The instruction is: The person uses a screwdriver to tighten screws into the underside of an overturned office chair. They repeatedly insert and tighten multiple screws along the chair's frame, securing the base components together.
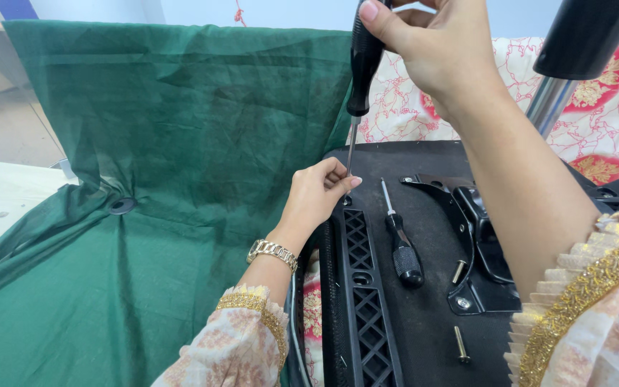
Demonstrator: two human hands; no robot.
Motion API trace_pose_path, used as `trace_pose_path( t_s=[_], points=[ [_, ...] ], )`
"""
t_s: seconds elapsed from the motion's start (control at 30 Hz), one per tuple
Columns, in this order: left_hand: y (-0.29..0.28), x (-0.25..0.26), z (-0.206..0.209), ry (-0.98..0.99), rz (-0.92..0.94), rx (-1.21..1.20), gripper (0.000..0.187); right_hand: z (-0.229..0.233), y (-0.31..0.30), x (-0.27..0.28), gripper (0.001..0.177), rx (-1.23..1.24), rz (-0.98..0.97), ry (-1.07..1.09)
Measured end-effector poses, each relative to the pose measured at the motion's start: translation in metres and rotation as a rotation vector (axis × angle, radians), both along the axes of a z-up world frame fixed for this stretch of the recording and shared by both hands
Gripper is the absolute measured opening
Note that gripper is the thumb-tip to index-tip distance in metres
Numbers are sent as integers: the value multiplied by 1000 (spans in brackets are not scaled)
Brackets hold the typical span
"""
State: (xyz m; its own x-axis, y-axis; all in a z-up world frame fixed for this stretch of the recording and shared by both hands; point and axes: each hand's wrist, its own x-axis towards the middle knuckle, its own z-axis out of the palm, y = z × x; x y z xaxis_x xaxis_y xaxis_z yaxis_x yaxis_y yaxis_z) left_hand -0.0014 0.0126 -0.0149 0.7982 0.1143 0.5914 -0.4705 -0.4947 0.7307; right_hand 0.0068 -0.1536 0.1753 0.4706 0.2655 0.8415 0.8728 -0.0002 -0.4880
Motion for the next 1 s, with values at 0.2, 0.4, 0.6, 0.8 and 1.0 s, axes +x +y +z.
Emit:
trace_pose_path(
  t_s=[0.2, 0.4, 0.6, 0.8, 1.0],
  points=[
    [6, -13, -11, -600, 277, 380, 26, -1, 4, -14, 20, 79, 217, 139],
    [-3, -48, -30, 844, 280, -660, 61, -20, 3, -9, 30, 132, 15, -61],
    [-15, -41, -32, 817, -154, -1083, 67, -19, 1, -4, 31, 139, -22, -13],
    [-25, -34, -32, 639, 12, -1189, 72, -23, 2, -10, 36, 115, 7, -130],
    [-34, -44, -27, 679, 142, -1084, 81, -15, 3, -11, 37, 82, -110, -134]
  ],
)
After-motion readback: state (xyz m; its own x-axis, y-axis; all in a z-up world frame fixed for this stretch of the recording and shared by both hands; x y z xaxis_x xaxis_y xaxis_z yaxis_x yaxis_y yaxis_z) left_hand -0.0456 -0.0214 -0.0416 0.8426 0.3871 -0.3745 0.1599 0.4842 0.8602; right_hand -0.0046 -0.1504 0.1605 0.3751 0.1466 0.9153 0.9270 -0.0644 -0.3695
